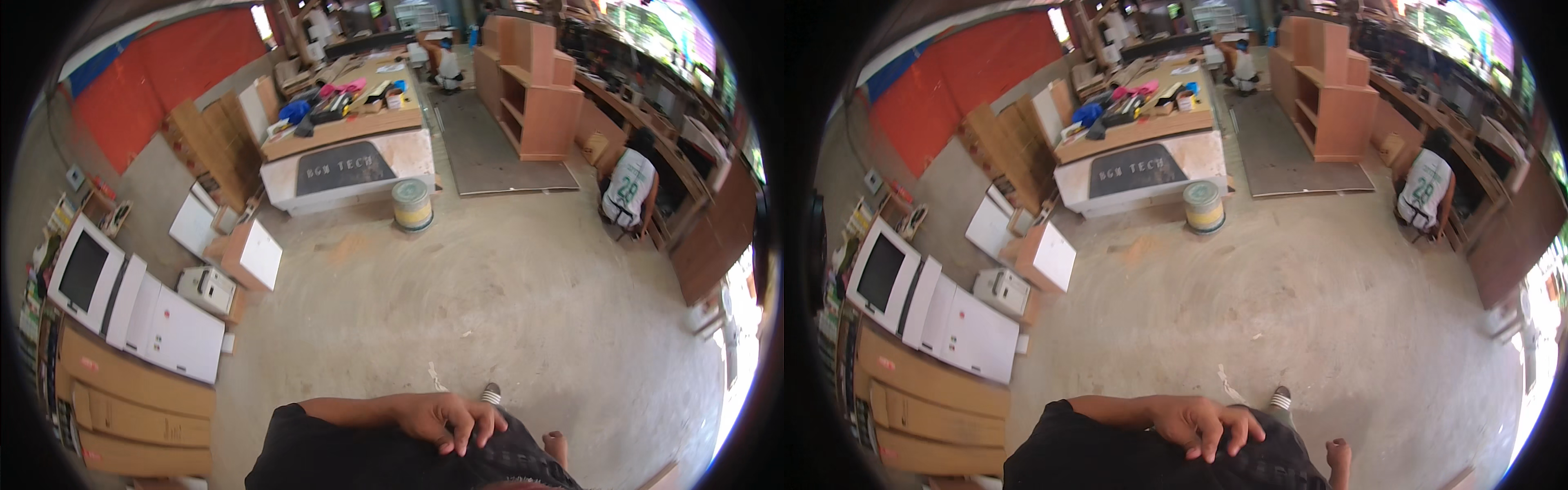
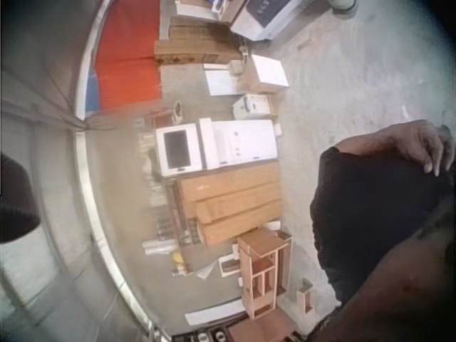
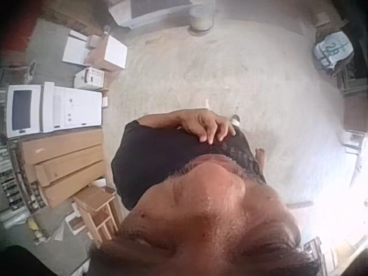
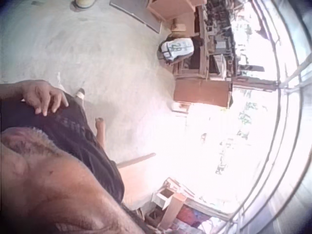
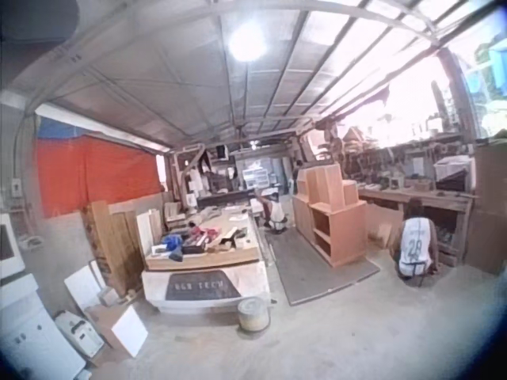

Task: The person cuts a wooden plank on a table saw, then moves to the floor to assemble a small wooden shelf unit by fitting the cut plank into the frame. The person kneels to align and insert the shelf piece into the structure.

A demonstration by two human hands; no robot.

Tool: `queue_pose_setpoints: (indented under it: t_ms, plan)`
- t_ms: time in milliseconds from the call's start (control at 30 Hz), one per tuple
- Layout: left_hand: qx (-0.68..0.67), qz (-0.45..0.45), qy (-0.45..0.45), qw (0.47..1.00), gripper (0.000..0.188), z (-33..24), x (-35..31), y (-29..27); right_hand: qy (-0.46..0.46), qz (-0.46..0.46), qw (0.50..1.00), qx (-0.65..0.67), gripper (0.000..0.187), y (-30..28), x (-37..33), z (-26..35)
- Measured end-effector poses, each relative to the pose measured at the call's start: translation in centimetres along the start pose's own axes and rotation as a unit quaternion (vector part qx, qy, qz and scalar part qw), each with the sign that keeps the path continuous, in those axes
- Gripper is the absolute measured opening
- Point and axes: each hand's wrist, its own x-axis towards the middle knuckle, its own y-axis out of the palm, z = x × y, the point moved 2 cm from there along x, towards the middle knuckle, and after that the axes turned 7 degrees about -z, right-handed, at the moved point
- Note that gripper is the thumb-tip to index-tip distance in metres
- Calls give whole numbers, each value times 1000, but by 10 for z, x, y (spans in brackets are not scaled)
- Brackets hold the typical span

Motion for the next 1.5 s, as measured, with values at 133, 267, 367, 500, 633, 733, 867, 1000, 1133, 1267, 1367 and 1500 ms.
queue_pose_setpoints:
  t_ms: [133, 267, 367, 500, 633, 733, 867, 1000, 1133, 1267, 1367, 1500]
  plan:
    - [242, -384, 302, 838, 20, -71, 67, -66, -139, 162, 972, -101, 46, -42, 123, 75]
    - [230, -503, 340, 761, 18, -158, 79, -174, -286, 93, 933, -196, 52, -99, 255, 209]
    - [298, -154, -16, 942, 21, -93, 96, -168, -340, 28, 939, -36, 41, -159, 284, 349]
    - [272, -178, 66, 943, 9, -23, 90, -197, -364, 121, 904, 188, 26, -160, 287, 491]
    - [520, -410, 287, 692, 16, -76, 120, -308, -417, 176, 891, 48, 28, -121, 340, 544]
    - [167, -574, 409, 689, 20, -99, 108, -430, -590, 228, 758, -158, 35, -106, 357, 597]
    - [460, -777, 41, 427, 28, -26, 22, -598, -540, 201, 785, -227, 39, -70, 446, 620]
    - [473, -636, -369, 485, 41, 136, -71, -586, -513, 252, 774, -274, 39, -29, 530, 646]
    - [238, -695, -629, 254, 37, 354, -156, -398, -505, 291, 756, -298, 37, -10, 568, 684]
    - [-37, -804, -582, 119, 37, 444, -74, -233, -507, 312, 739, -316, 36, -5, 623, 718]
    - [-122, -835, -533, 58, 36, 469, 7, -197, -489, 328, 738, -330, 35, -4, 677, 727]
    - [-132, -860, -486, 84, 36, 496, 111, -248, -468, 342, 730, -362, 35, 1, 781, 739]
